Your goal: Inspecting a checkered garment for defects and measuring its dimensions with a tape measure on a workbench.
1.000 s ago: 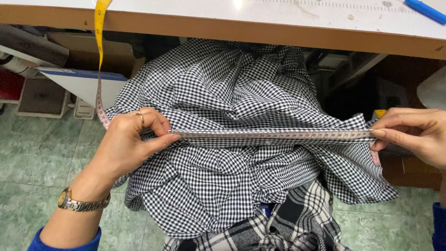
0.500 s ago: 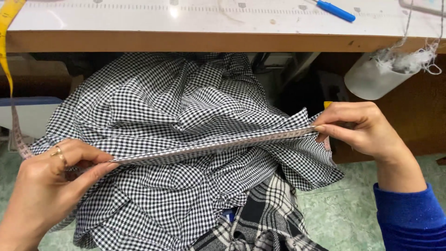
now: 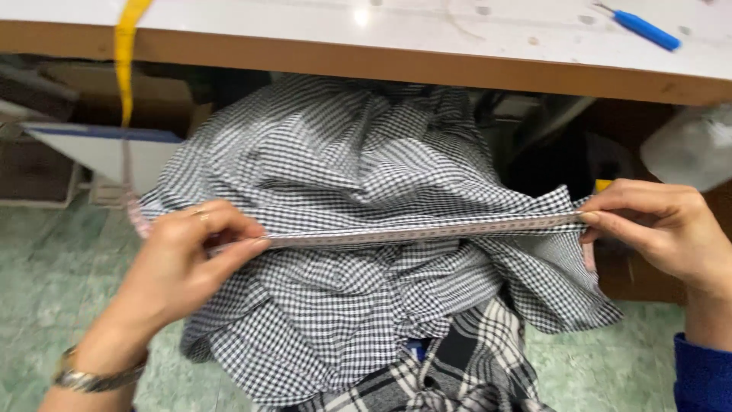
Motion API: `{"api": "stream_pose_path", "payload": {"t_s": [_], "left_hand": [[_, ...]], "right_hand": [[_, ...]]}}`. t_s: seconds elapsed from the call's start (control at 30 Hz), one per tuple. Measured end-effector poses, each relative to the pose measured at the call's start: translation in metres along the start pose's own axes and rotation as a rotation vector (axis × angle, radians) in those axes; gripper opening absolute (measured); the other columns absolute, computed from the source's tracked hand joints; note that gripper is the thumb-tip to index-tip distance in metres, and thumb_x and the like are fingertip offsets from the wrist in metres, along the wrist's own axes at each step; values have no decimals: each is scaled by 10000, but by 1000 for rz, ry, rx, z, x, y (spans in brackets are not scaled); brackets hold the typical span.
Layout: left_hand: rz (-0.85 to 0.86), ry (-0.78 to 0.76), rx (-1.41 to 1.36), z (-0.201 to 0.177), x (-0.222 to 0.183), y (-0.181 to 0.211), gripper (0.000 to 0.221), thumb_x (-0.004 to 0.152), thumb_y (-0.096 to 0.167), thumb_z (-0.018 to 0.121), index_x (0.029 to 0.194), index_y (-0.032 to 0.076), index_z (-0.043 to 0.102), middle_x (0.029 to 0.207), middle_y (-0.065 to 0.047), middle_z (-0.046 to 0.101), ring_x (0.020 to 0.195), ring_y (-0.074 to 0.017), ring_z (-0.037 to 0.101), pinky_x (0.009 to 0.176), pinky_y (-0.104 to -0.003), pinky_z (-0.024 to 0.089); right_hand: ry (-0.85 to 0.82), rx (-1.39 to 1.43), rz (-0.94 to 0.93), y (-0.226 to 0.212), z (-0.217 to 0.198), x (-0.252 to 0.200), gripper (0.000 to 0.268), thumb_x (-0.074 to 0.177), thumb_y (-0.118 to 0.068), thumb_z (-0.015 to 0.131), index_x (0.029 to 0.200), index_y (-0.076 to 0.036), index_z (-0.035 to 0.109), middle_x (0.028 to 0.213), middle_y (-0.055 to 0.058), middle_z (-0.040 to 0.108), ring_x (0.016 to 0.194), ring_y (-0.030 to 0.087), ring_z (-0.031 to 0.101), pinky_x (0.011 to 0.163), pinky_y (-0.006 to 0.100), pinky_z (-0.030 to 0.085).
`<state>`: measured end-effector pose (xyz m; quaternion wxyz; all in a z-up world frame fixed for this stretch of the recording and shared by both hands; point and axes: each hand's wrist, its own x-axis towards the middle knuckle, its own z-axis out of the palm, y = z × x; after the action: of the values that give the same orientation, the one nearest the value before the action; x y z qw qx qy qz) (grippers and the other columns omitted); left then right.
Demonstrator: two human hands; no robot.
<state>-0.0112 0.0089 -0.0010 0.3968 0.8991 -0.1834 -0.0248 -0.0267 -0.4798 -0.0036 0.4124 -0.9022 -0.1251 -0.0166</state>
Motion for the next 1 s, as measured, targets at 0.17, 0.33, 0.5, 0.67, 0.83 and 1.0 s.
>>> {"api": "stream_pose_path", "payload": {"t_s": [0.17, 0.33, 0.5, 0.67, 0.83, 1.0], "left_hand": [[-74, -8, 99, 8, 2, 17, 72, 806, 179, 712, 796, 108, 705, 753, 20, 686, 632, -121, 601, 570, -277, 462], [-2, 38, 183, 13, -1, 21, 54, 816, 167, 684, 820, 113, 687, 771, 1, 660, 682, -175, 626, 628, -343, 487], [20, 44, 208, 15, -6, 26, 80, 848, 160, 611, 794, 103, 627, 763, -7, 628, 747, -215, 614, 654, -381, 475], [106, 57, 81, 11, -5, 22, 59, 764, 99, 693, 813, 70, 675, 738, -107, 670, 756, -330, 658, 680, -410, 515], [164, 80, 6, 11, -8, 26, 74, 784, 118, 695, 833, 77, 660, 765, -104, 660, 775, -328, 661, 678, -399, 519], [91, 70, 163, 1, -16, 6, 223, 857, 338, 680, 939, 131, 659, 816, 25, 607, 662, -115, 571, 560, -265, 500]], "right_hand": [[57, -93, 219, -48, 43, 30, 79, 894, 4, 643, 943, 24, 701, 998, 104, 677, 573, 210, 666, 522, 254, 512], [-75, 175, 36, -162, 139, 40, 326, 852, -116, 603, 1177, -138, 619, 1159, 67, 667, 556, 145, 780, 450, 182, 588], [-247, 134, -383, -183, 204, 64, 294, 910, -73, 519, 1193, -22, 580, 1090, 117, 664, 946, 265, 667, 840, 356, 510], [-293, 133, -362, -177, 197, 80, 168, 834, -76, 662, 988, -40, 718, 794, 137, 731, 752, 326, 723, 673, 405, 568], [-334, 249, -249, -174, 179, 81, 96, 807, -67, 682, 850, -43, 764, 696, 122, 763, 589, 228, 768, 571, 333, 613], [-248, 194, -16, -138, 133, 78, 152, 805, -103, 671, 872, -12, 772, 780, 91, 779, 610, 162, 800, 568, 193, 598]]}}
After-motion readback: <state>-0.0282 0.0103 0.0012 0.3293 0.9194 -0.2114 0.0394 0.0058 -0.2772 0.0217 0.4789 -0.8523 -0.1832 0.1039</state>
